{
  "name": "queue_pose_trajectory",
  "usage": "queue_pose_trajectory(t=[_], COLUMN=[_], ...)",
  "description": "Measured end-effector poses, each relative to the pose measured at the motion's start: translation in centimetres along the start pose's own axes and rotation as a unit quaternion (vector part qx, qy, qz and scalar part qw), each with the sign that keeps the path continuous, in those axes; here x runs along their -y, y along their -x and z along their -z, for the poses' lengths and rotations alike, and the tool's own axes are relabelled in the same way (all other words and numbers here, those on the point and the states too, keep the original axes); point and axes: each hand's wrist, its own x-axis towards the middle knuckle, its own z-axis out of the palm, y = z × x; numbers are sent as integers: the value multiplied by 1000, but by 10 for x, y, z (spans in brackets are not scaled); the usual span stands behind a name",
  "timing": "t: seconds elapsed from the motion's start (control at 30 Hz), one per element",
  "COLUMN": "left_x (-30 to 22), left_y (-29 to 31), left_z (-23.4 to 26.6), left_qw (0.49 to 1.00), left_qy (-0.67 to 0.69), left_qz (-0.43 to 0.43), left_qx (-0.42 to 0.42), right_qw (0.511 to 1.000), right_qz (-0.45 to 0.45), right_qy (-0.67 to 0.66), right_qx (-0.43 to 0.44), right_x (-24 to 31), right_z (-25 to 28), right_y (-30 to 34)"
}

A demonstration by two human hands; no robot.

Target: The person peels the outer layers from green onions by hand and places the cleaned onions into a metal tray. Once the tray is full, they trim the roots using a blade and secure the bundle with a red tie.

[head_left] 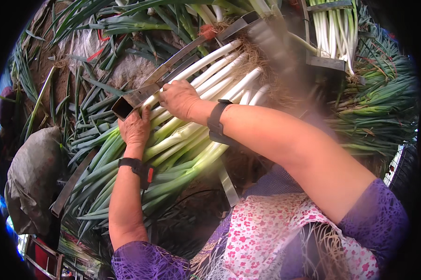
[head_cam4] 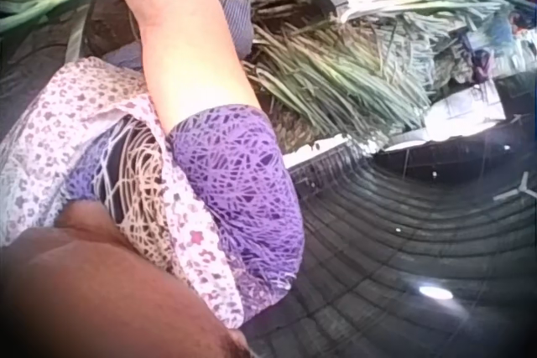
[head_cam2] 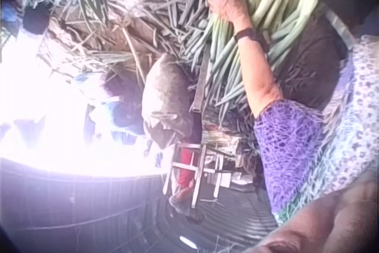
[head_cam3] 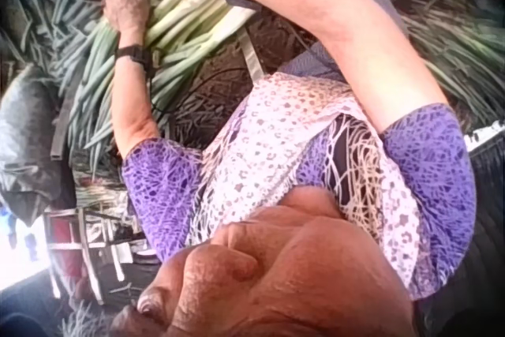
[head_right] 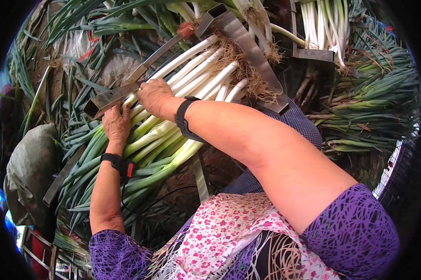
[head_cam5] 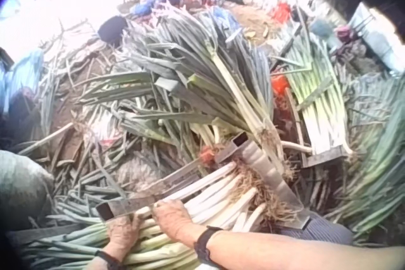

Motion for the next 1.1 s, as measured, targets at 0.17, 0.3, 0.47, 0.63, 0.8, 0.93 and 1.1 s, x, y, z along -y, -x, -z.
queue_pose_trajectory(t=[0.17,0.3,0.47,0.63,0.8,0.93,1.1], left_x=[-17,-2,-17,-5,0,-13,-16], left_y=[-6,4,-2,1,3,14,9], left_z=[14,13,11,9,16,23,19], left_qw=[999,999,998,994,989,988,991], left_qy=[5,-11,-4,-45,-25,-36,-26], left_qz=[-23,-21,-33,-21,-77,-72,-81], left_qx=[33,48,61,98,125,128,103], right_qw=[937,952,493,577,687,839,988], right_qz=[-93,-11,-42,-427,-446,-261,-106], right_qy=[-329,-206,-759,-424,-380,-360,-15], right_qx=[-74,-224,-423,-552,-430,-313,-110], right_x=[-54,-108,-260,-242,-206,-177,-141], right_z=[61,202,319,271,227,223,242], right_y=[8,72,268,414,414,301,186])
